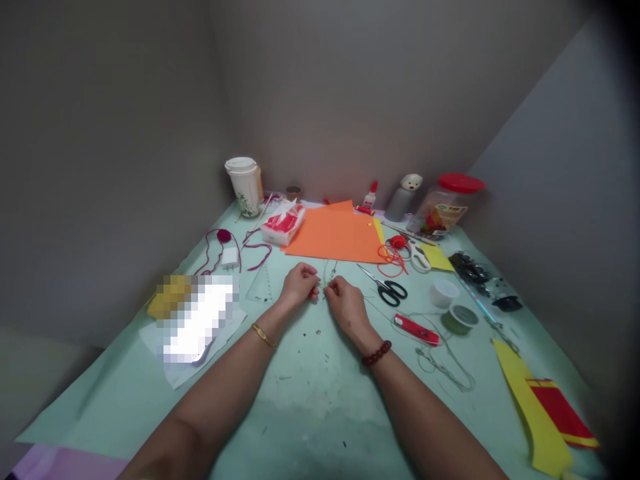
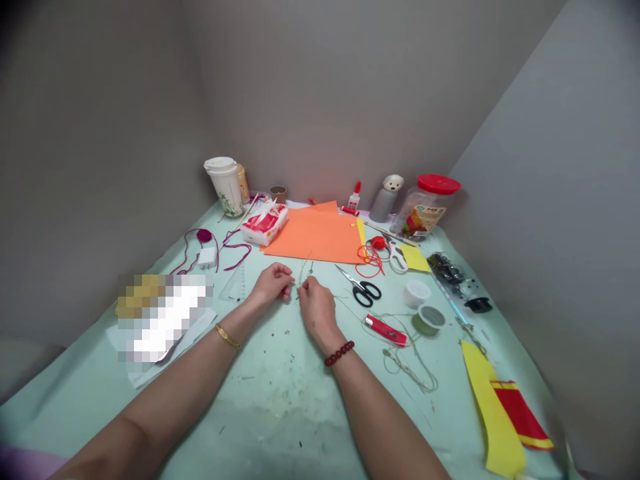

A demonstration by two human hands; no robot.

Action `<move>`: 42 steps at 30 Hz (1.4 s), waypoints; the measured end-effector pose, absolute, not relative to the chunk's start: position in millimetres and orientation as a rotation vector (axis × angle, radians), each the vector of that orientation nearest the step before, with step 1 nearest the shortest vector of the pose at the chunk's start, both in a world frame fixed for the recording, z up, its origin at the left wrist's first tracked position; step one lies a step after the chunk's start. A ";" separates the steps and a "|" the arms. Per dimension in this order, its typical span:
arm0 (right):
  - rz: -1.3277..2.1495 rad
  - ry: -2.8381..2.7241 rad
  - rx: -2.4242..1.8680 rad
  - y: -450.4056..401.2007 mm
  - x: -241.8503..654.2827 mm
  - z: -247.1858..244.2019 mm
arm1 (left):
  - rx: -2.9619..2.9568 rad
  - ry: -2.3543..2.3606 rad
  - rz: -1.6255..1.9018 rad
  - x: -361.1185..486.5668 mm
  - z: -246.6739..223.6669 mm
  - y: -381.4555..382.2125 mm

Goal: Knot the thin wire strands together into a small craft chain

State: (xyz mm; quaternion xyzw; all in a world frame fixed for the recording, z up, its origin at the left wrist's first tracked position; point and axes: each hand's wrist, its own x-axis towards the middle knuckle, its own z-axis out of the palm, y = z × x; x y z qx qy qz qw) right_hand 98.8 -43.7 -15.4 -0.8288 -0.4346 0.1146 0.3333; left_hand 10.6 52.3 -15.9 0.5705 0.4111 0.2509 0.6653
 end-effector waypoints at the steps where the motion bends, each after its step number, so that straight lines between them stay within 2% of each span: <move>1: 0.302 -1.134 -2.165 -43.8 98.6 -14.8 | 1.255 0.921 0.566 9.9 -13.2 52.2; 12: 0.293 -1.146 -2.155 -44.3 99.1 -16.9 | 0.741 0.532 0.344 -0.5 -2.5 62.5; 18: 0.314 -1.131 -2.137 -44.9 98.2 -14.8 | 0.667 0.595 0.591 -5.8 -2.7 82.3; 21: 0.338 -1.111 -2.151 -45.2 97.8 -13.2 | 0.978 0.877 0.800 -13.2 -3.5 92.6; 25: 0.341 -1.117 -2.158 -45.2 97.7 -13.2 | 1.774 1.161 1.067 -15.7 -6.4 89.3; 28: 0.332 -1.130 -2.144 -44.7 98.3 -14.7 | 2.139 0.873 0.844 -7.7 -9.5 74.0; 31: 0.335 -1.123 -2.142 -44.2 99.2 -16.1 | 2.182 0.695 0.606 -1.1 -11.5 60.9; 42: 0.335 -1.110 -2.136 -49.1 99.7 -16.6 | 2.209 0.506 0.312 -2.2 -6.9 73.8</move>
